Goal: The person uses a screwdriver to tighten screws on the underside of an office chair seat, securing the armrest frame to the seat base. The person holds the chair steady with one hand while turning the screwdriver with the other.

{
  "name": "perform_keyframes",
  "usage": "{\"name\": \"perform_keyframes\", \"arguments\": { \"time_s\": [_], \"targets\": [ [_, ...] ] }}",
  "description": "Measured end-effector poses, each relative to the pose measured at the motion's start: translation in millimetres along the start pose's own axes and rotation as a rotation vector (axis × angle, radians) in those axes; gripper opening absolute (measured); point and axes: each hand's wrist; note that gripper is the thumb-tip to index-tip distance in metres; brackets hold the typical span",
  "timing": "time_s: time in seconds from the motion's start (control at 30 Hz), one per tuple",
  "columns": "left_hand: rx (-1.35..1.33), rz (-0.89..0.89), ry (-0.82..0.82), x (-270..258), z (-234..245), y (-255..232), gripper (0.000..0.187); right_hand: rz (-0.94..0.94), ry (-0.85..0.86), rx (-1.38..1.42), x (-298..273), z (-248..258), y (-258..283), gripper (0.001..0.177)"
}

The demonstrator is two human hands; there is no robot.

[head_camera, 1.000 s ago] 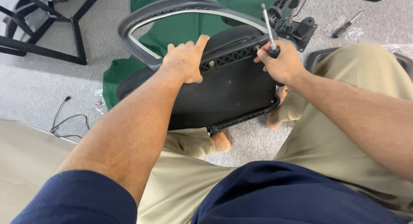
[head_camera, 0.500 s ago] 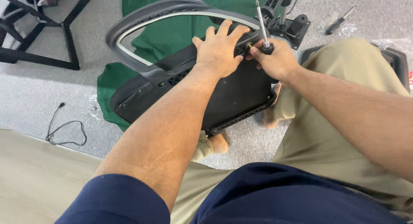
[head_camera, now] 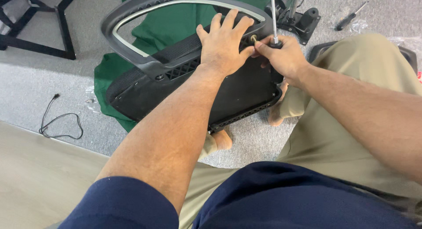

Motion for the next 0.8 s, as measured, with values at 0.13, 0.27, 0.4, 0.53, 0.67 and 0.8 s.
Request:
{"name": "perform_keyframes", "arguments": {
  "time_s": [0.13,0.27,0.4,0.53,0.67,0.8],
  "targets": [
    [-0.006,0.034,-0.001,0.1,1.7,-3.3,0.062,-0.008,-0.042,0.088,1.3,-1.6,2.2,0.012],
    [-0.020,0.040,0.018,0.7,4.3,-10.2,0.062,-0.010,-0.048,0.099,1.7,3.2,1.7,0.011],
    [-0.026,0.061,0.032,1.3,6.2,-16.1,0.064,-0.049,-0.068,0.174,2.4,9.7,-1.0,0.012],
    [-0.059,0.094,0.057,5.5,7.0,-18.3,0.063,-0.067,-0.081,0.196,3.6,9.9,-0.3,0.013],
    [-0.068,0.131,0.072,7.6,5.3,-15.5,0.060,-0.087,-0.067,0.208,4.5,5.6,4.1,0.013],
    [-0.109,-0.019,0.016,5.5,5.6,-7.2,0.053,-0.229,-0.069,0.183,3.7,5.3,5.5,0.014]
  ]
}}
Point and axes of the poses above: each hand's wrist, its own x-axis towards the middle knuckle, its own z-axis out of the back of the hand, y = z × x, and after that the axes turned 13 degrees about z, right-handed
